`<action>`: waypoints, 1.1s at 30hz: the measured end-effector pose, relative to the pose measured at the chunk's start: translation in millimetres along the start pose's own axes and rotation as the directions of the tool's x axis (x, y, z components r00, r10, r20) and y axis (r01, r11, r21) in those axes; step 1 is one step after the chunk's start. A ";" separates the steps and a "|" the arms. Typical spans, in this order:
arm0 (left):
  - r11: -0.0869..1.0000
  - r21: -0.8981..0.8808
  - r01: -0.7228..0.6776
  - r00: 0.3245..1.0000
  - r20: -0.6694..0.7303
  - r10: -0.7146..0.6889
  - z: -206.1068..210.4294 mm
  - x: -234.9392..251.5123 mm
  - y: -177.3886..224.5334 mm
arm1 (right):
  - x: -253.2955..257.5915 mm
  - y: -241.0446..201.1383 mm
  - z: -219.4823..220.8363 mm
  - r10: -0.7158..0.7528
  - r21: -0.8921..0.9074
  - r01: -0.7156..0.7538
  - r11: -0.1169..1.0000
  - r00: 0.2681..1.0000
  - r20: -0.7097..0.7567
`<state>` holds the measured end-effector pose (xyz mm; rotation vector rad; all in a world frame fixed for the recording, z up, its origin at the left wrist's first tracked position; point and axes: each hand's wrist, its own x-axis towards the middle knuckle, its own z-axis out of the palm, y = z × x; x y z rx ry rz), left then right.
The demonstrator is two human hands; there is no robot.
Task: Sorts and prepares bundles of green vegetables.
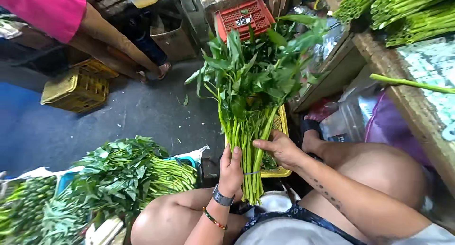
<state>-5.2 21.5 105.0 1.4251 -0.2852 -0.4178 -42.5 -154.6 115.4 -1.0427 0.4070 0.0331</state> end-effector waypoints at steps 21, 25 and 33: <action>0.989 -0.149 0.022 1.000 0.017 -0.020 -5.7 0.0 -6.6 | -8.1 -5.2 -5.6 0.031 -0.396 -0.024 0.918 0.999 0.012; 0.984 -0.160 0.081 0.997 -0.004 -0.083 -6.6 -0.1 -7.9 | -15.2 -22.8 -14.1 -0.043 -0.930 0.000 0.369 0.999 -0.017; 0.994 -0.104 0.044 0.997 0.068 -0.037 1.5 -2.8 -25.9 | -9.0 0.2 -3.7 -0.589 -0.939 0.317 0.133 0.787 0.183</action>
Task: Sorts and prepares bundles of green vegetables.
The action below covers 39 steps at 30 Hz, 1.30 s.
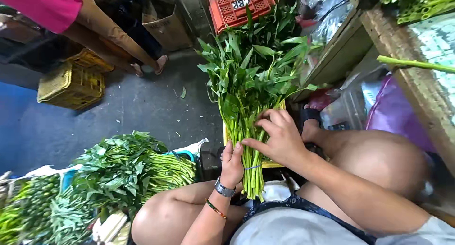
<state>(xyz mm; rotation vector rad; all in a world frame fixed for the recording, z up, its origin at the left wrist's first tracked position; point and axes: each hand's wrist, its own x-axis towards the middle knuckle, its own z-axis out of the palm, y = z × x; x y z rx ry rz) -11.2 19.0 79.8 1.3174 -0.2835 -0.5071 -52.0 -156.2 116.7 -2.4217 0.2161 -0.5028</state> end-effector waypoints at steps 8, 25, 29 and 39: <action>0.999 0.031 0.016 0.999 -0.045 -0.015 5.3 2.7 0.4 | -17.7 -0.1 0.3 -0.344 0.206 0.342 0.917 0.939 -0.032; 0.996 -0.012 0.092 0.986 -0.137 -0.093 -6.1 14.5 1.9 | -22.0 -12.2 -21.5 -0.481 0.429 0.266 0.863 0.691 0.539; 0.996 0.086 0.037 0.992 -0.126 -0.026 -10.3 15.8 -1.6 | -7.8 2.1 -64.3 -0.415 0.470 0.120 0.875 0.685 0.598; 0.940 0.325 -0.102 0.992 -0.034 0.120 2.4 7.7 -13.9 | 10.6 2.7 -23.0 0.243 0.231 -0.363 0.903 0.874 0.421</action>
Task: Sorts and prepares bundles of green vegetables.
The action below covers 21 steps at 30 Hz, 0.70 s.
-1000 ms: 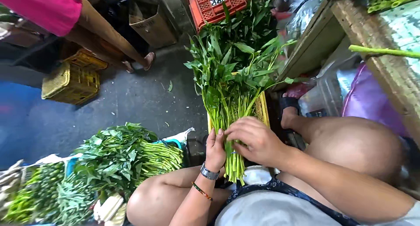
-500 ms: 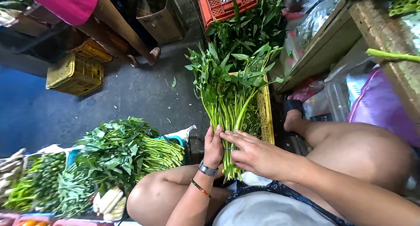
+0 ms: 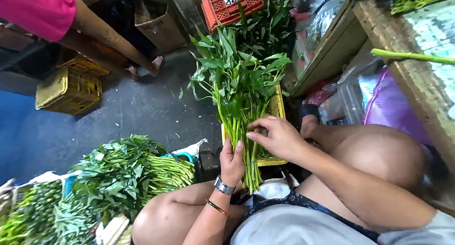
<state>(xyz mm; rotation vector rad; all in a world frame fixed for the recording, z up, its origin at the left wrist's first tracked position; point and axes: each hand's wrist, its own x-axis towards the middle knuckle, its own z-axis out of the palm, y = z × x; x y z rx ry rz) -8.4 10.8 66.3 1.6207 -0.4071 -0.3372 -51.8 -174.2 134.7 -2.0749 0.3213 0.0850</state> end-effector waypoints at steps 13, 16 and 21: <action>0.971 -0.205 0.122 0.991 -0.034 -0.132 -4.8 3.7 11.2 | -13.5 10.1 24.4 -0.301 0.209 0.335 0.919 0.936 -0.180; 0.940 -0.311 0.142 0.986 -0.037 -0.161 -6.9 4.4 12.1 | -21.1 10.7 39.3 -0.581 0.082 0.600 0.796 0.795 -0.177; 0.950 -0.254 0.181 0.980 -0.035 -0.196 -12.9 6.3 12.3 | -26.0 6.4 56.7 -0.845 -0.131 0.835 0.535 0.530 -0.070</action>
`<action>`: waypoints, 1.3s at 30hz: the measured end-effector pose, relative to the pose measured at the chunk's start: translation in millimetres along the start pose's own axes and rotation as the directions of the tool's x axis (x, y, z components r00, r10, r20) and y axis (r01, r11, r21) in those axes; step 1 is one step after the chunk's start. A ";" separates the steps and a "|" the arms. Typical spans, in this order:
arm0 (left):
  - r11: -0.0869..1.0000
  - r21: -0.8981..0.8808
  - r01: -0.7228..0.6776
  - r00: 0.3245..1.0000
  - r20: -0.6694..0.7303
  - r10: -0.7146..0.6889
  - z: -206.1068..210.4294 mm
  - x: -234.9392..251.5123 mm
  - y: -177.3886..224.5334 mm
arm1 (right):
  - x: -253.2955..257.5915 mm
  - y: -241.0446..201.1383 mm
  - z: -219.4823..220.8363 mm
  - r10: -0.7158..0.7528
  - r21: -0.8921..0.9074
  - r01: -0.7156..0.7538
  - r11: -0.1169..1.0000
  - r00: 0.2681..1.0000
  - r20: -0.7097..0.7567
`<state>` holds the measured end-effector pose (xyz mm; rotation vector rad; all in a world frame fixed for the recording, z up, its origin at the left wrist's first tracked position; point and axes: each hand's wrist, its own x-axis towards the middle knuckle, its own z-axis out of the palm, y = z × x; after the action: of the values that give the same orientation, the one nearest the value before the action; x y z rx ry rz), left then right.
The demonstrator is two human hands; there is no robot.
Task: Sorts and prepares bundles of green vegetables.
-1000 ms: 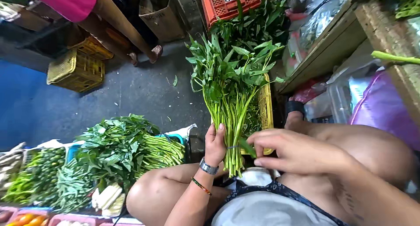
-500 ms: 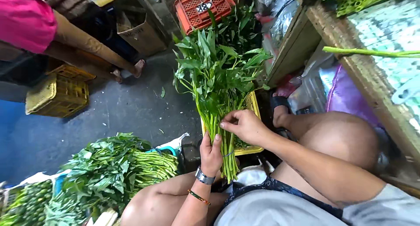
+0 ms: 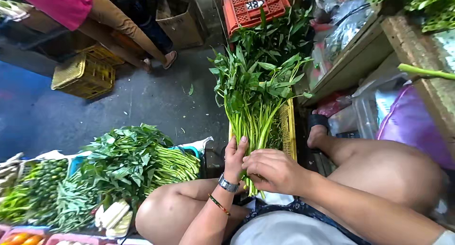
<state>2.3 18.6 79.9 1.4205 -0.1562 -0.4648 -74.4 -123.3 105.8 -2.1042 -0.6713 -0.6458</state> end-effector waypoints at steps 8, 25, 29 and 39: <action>0.999 -0.045 -0.006 1.000 -0.029 0.005 0.4 8.8 0.4 | 0.5 -21.5 -4.5 0.005 0.340 0.000 0.940 1.000 -0.015; 0.982 -0.105 -0.157 0.985 0.061 0.164 -9.7 -2.1 9.1 | 10.6 16.4 -96.5 0.604 0.180 -0.717 0.674 0.674 0.426; 0.980 -0.107 -0.169 0.979 0.095 0.179 -12.4 -6.6 6.6 | 8.1 7.3 -87.7 0.508 0.501 -0.592 0.631 0.804 0.311; 0.963 0.041 -0.265 0.946 0.203 0.251 -4.1 -9.8 -1.7 | 6.4 18.8 -39.0 0.194 -0.198 -0.191 0.961 0.981 -0.005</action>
<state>-5.3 26.1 79.2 1.3945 -0.5162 -0.3841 -65.7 -163.6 120.6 -2.3243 -0.4158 -0.6095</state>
